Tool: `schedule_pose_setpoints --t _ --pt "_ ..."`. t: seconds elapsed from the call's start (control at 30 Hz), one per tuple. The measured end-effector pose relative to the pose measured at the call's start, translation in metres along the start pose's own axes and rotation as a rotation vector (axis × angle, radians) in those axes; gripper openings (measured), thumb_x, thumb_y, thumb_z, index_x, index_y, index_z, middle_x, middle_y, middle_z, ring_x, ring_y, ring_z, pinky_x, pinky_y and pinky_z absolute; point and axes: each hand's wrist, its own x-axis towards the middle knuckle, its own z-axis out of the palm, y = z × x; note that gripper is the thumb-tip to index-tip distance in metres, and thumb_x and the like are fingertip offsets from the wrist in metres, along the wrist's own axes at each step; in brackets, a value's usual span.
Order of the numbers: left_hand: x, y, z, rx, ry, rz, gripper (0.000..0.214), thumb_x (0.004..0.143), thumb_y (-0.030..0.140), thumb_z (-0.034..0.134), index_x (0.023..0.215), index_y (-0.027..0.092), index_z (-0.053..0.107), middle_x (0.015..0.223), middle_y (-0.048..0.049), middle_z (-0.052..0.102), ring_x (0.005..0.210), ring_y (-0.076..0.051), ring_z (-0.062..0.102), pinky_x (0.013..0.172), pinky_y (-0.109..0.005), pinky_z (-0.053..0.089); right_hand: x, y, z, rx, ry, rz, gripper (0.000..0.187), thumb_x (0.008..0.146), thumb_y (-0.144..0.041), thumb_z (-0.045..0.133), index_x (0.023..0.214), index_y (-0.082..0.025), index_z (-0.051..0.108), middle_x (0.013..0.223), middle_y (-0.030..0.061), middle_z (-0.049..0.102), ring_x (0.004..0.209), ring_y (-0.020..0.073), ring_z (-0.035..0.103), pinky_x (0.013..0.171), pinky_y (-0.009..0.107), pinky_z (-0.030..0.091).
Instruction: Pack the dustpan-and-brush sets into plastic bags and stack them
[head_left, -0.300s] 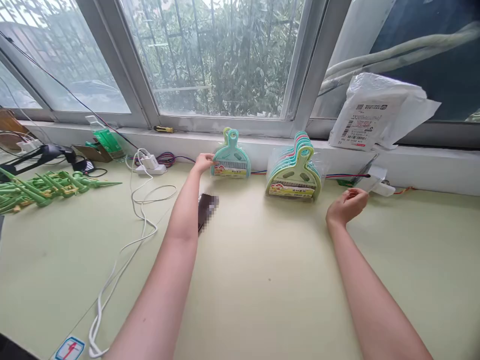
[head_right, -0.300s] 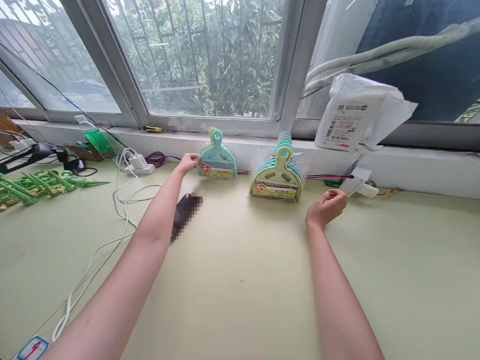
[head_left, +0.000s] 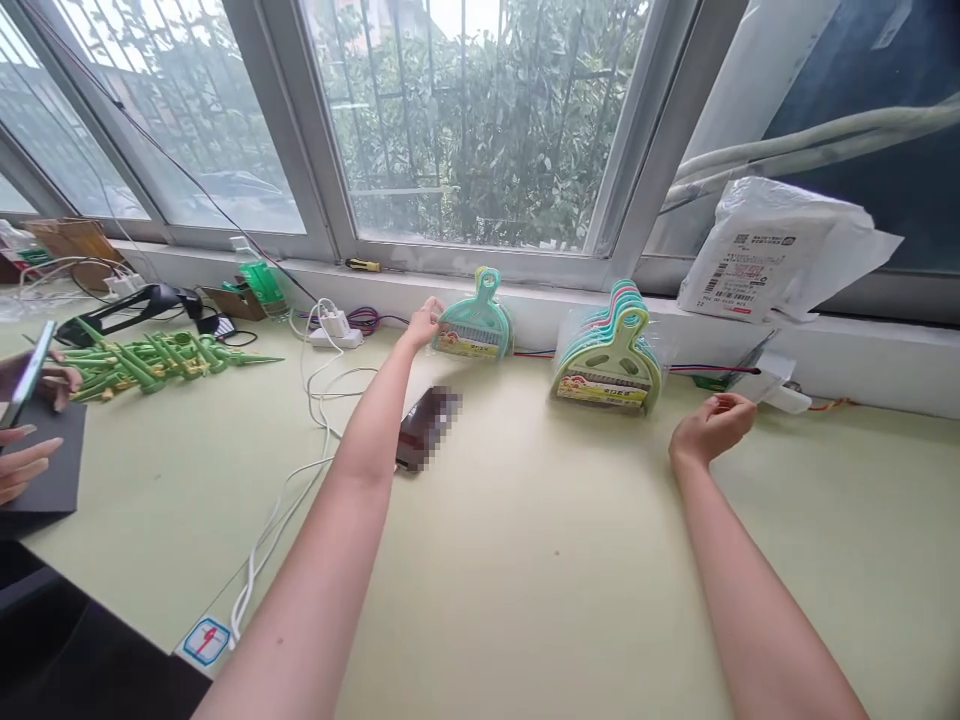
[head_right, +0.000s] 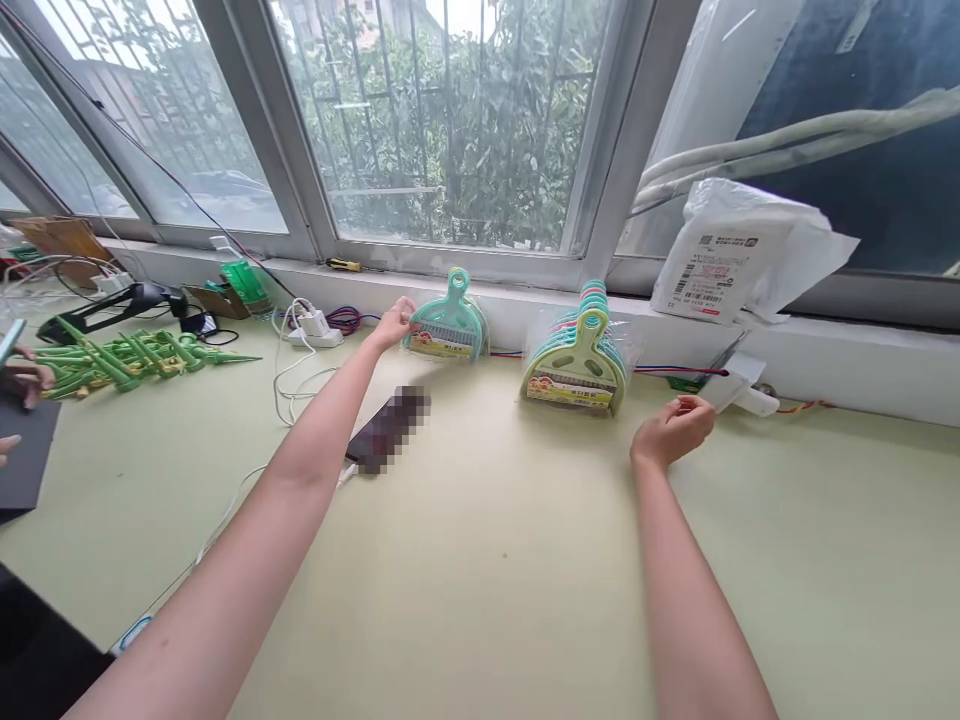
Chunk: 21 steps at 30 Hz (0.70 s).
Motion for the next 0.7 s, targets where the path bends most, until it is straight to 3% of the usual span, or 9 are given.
schedule_pose_setpoints --t 0.13,0.27,0.33,0.47,0.57,0.63,0.7 --pt "-0.004 -0.007 0.003 0.111 0.0 0.023 0.056 0.057 0.023 0.078 0.11 0.019 0.058 0.067 0.0025 0.057 0.075 -0.018 0.057 0.08 -0.03 0.044 0.001 0.002 0.001 0.005 0.019 -0.004 0.014 0.078 -0.012 0.041 0.084 -0.024 0.04 0.095 0.0109 0.057 0.096 0.0271 0.055 0.088 0.045 0.041" --pt "-0.008 -0.008 0.007 0.071 -0.069 -0.074 0.036 0.054 0.032 0.08 0.084 0.017 0.065 0.067 -0.0006 0.059 0.083 -0.022 0.059 0.081 -0.032 0.046 0.001 0.005 0.004 0.015 0.014 -0.016 0.013 0.077 -0.014 0.042 0.086 -0.023 0.042 0.093 0.0089 0.057 0.094 0.0263 0.056 0.087 0.046 0.042" --pt "-0.01 -0.002 0.0 -0.016 -0.11 -0.11 0.033 0.056 0.032 0.079 0.082 0.018 0.064 0.072 -0.0019 0.062 0.084 -0.022 0.06 0.077 -0.032 0.048 0.001 0.007 0.005 0.021 0.012 -0.018 0.013 0.077 -0.014 0.043 0.086 -0.023 0.043 0.092 0.0087 0.057 0.093 0.0261 0.056 0.088 0.046 0.042" --pt "-0.016 0.028 -0.035 -0.133 -0.207 -0.195 0.043 0.057 0.024 0.079 0.095 0.019 0.061 0.083 -0.0042 0.065 0.081 -0.023 0.063 0.069 -0.032 0.051 0.001 0.012 0.007 0.04 0.025 0.006 0.012 0.078 -0.015 0.044 0.087 -0.023 0.045 0.094 0.0095 0.057 0.095 0.0268 0.056 0.088 0.047 0.042" --pt "-0.029 0.062 -0.062 -0.244 -0.184 -0.241 0.04 0.061 0.02 0.077 0.097 0.016 0.06 0.081 -0.0059 0.065 0.079 -0.023 0.065 0.07 -0.035 0.053 -0.003 0.005 0.002 0.037 0.023 0.008 0.015 0.079 -0.014 0.043 0.092 -0.021 0.048 0.098 0.0122 0.058 0.099 0.0283 0.056 0.089 0.049 0.041" --pt "-0.046 0.086 -0.069 -0.376 -0.136 -0.261 0.038 0.064 0.019 0.075 0.099 0.014 0.06 0.08 -0.0067 0.066 0.077 -0.023 0.065 0.071 -0.037 0.054 -0.011 -0.008 -0.005 0.012 -0.028 -0.056 0.02 0.082 -0.016 0.042 0.1 -0.018 0.049 0.104 0.0152 0.059 0.103 0.0301 0.054 0.089 0.051 0.041" --pt "-0.07 0.105 -0.062 -0.498 -0.082 -0.241 0.037 0.067 0.021 0.072 0.101 0.013 0.059 0.08 -0.0067 0.066 0.075 -0.021 0.065 0.07 -0.036 0.055 -0.024 -0.029 -0.018 -0.006 -0.123 -0.211 0.025 0.085 -0.02 0.042 0.109 -0.015 0.048 0.113 0.0188 0.057 0.111 0.0319 0.051 0.091 0.054 0.04"
